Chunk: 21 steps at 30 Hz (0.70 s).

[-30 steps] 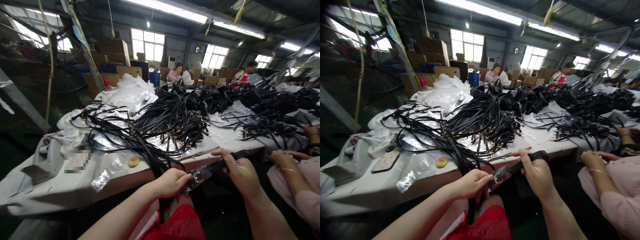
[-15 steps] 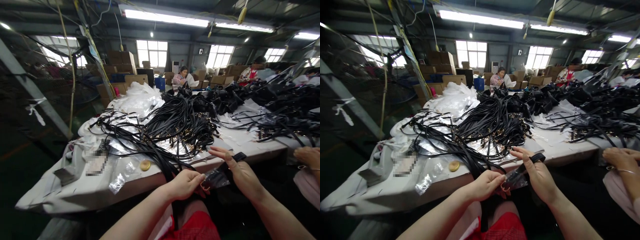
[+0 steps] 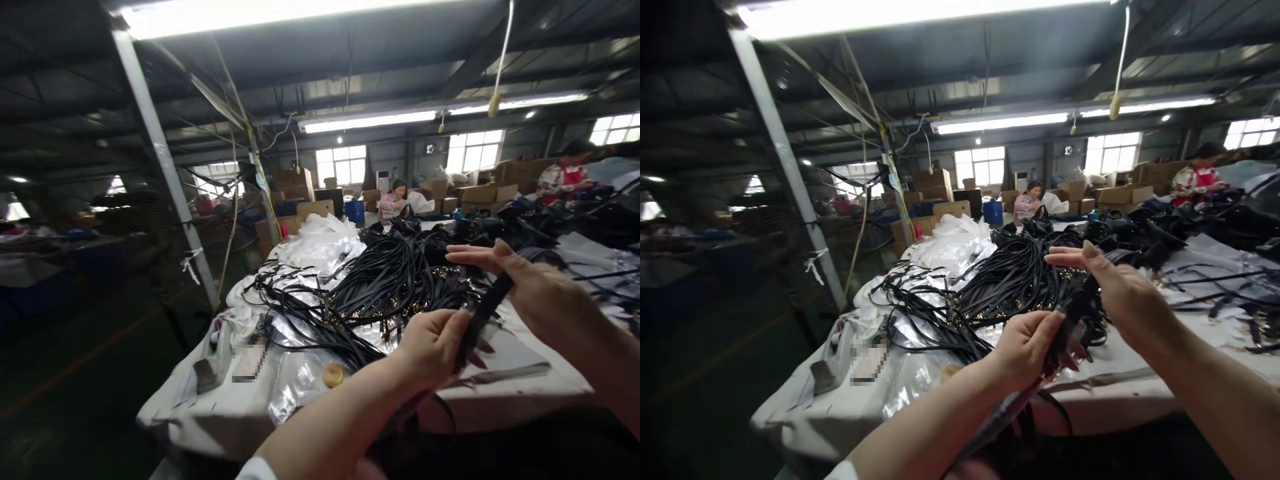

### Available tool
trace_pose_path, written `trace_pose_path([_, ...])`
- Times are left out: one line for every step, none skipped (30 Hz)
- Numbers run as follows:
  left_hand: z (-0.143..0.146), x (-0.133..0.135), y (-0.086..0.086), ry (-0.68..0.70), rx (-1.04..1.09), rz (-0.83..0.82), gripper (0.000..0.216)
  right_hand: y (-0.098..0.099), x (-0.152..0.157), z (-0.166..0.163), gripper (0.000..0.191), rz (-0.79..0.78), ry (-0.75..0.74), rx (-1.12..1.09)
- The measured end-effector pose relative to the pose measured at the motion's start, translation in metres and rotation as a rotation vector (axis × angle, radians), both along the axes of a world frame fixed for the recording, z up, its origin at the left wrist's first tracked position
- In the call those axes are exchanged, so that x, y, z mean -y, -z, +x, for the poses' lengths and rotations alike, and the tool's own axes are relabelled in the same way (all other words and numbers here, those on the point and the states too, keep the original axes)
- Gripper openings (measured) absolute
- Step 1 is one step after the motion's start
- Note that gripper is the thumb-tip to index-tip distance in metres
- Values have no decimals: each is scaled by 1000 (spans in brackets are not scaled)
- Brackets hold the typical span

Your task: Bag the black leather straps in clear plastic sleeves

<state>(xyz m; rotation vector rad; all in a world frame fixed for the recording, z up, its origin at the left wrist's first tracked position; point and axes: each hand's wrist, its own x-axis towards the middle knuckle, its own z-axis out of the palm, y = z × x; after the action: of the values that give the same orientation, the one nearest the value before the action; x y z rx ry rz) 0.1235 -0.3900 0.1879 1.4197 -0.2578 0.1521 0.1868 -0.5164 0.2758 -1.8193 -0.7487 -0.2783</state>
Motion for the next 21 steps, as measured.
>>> trace_pose_path([2,-2,-12,-43,52,-16,72,-5,-6,0,62,-18,-70,-25])
trace_pose_path([4,-5,-26,-87,103,-23,70,-8,-13,-1,65,-24,-150,-74])
trace_pose_path([4,-9,-40,-126,149,-20,68,-9,-20,-2,70,-18,-221,-138])
trace_pose_path([3,-13,-53,-161,183,-12,66,-10,-26,-3,72,-10,-290,-212])
trace_pose_path([0,-17,-65,-187,201,1,64,-11,-31,-2,70,16,-342,-284])
trace_pose_path([-3,-22,-75,-204,202,16,63,-14,-35,0,64,75,-370,-340])
trace_pose_path([-6,-26,-82,-214,192,32,63,-18,-36,3,56,166,-373,-376])
trace_pose_path([-10,-31,-86,-222,177,45,62,-23,-37,8,48,281,-350,-398])
trace_pose_path([-13,-35,-89,-228,159,53,62,-30,-36,13,41,404,-307,-414])
trace_pose_path([-15,-39,-90,-232,137,51,62,-37,-35,17,37,511,-260,-429])
trace_pose_path([-16,-42,-90,-230,112,45,63,-44,-35,20,37,583,-226,-434])
trace_pose_path([-17,-45,-91,-222,87,34,63,-49,-35,22,39,604,-220,-432])
trace_pose_path([-17,-47,-92,-215,66,22,63,-53,-37,21,39,584,-235,-423])
trace_pose_path([-17,-48,-94,-205,49,17,62,-56,-40,17,40,534,-269,-414])
trace_pose_path([-17,-49,-97,-192,40,23,60,-57,-44,12,41,460,-325,-414])
trace_pose_path([-18,-49,-102,-184,42,37,57,-57,-49,4,43,378,-388,-429])
trace_pose_path([-19,-48,-107,-187,56,57,54,-57,-55,-5,45,309,-450,-457])
trace_pose_path([-22,-47,-112,-202,79,79,51,-56,-60,-15,49,264,-516,-491])
trace_pose_path([-25,-46,-118,-221,106,99,48,-54,-64,-25,54,243,-588,-522])
trace_pose_path([-30,-44,-123,-245,136,103,46,-50,-67,-36,60,241,-669,-546])
trace_pose_path([-37,-43,-128,-270,163,87,43,-43,-68,-47,66,247,-757,-567])
